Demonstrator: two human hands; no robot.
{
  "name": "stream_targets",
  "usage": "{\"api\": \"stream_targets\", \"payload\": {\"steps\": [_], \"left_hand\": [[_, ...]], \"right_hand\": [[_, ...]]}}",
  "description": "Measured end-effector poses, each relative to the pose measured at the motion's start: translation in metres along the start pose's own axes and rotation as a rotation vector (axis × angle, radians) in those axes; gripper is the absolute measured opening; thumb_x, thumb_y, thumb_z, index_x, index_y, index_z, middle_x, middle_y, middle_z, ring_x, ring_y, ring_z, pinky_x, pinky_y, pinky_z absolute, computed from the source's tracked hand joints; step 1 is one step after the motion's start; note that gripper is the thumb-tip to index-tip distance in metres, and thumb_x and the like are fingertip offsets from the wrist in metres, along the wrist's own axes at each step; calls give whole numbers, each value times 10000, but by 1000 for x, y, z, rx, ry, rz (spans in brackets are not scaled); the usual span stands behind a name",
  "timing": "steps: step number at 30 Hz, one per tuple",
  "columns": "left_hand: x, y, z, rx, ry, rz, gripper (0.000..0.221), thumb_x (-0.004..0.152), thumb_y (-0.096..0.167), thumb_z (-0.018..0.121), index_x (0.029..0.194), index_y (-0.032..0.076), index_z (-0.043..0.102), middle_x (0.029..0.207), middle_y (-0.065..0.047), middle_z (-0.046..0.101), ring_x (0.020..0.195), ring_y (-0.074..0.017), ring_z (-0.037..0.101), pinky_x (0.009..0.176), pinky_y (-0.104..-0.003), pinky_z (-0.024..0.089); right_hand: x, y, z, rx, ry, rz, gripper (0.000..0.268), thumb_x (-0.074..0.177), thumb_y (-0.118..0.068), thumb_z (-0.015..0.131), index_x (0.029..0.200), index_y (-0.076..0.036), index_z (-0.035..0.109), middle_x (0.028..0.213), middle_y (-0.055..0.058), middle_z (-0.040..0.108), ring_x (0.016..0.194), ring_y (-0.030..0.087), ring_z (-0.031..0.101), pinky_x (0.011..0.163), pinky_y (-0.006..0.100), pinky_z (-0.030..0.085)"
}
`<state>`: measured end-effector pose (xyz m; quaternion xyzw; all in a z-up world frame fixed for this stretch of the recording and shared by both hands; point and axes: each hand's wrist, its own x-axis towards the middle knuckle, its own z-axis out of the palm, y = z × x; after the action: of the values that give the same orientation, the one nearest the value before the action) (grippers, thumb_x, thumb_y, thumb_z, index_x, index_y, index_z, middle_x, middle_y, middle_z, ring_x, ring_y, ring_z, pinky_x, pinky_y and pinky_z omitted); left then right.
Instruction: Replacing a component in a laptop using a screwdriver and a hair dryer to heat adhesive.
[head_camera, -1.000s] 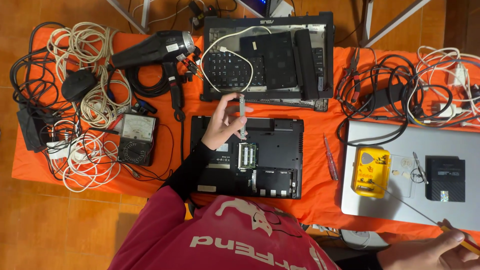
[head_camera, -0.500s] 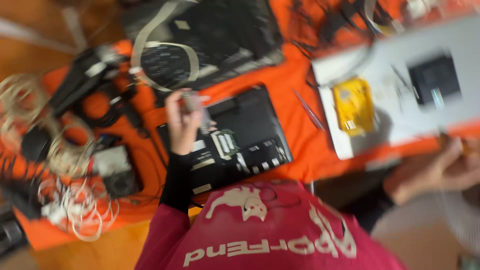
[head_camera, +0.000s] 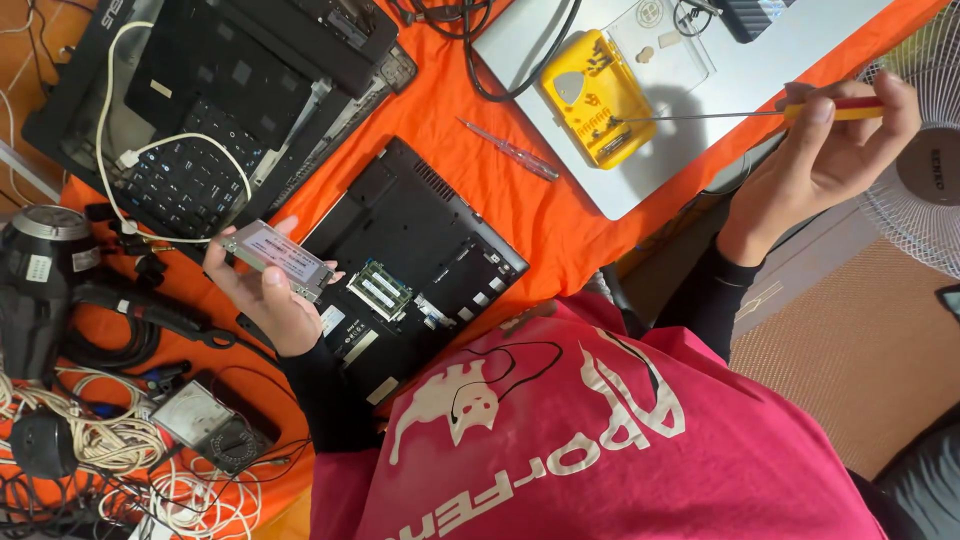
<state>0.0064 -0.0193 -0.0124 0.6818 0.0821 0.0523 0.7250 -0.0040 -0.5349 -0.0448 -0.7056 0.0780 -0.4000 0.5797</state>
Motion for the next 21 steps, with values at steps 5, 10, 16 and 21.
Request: {"api": "stream_targets", "payload": {"steps": [5,10,16,21], "left_hand": [[1,-4,-1,11,5,-16,611,1035,359,615,1495,133,283,1299,-341,603,810,-278,695,661,-368,651],[0,0,3,14,9,10,630,1050,394,630,1505,119,291,1291,-334,597,802,-272,690,649,-356,639],[1,0,4,17,-10,40,606,1040,333,589,1522,114,294,1269,-325,594,732,-269,670,615,-358,627],[-2,-7,-1,54,-28,89,592,1047,260,553,1552,114,282,1371,-299,579,977,-292,700,708,-409,659]], "right_hand": [[-3,-4,-4,-21,-9,-17,305,1238,21,641,1452,-94,457,1068,97,571,898,230,635,839,368,573],[-1,-8,-3,-42,-12,-39,337,1206,-6,640,1473,-111,464,1107,109,599,904,243,665,801,351,568],[-8,-13,-6,-29,33,-26,296,1232,-4,636,1452,-84,455,1160,117,591,938,252,660,826,362,575],[-13,-26,-4,12,140,4,275,1166,-21,641,1394,-5,488,1115,155,634,893,246,679,766,345,595]]}}
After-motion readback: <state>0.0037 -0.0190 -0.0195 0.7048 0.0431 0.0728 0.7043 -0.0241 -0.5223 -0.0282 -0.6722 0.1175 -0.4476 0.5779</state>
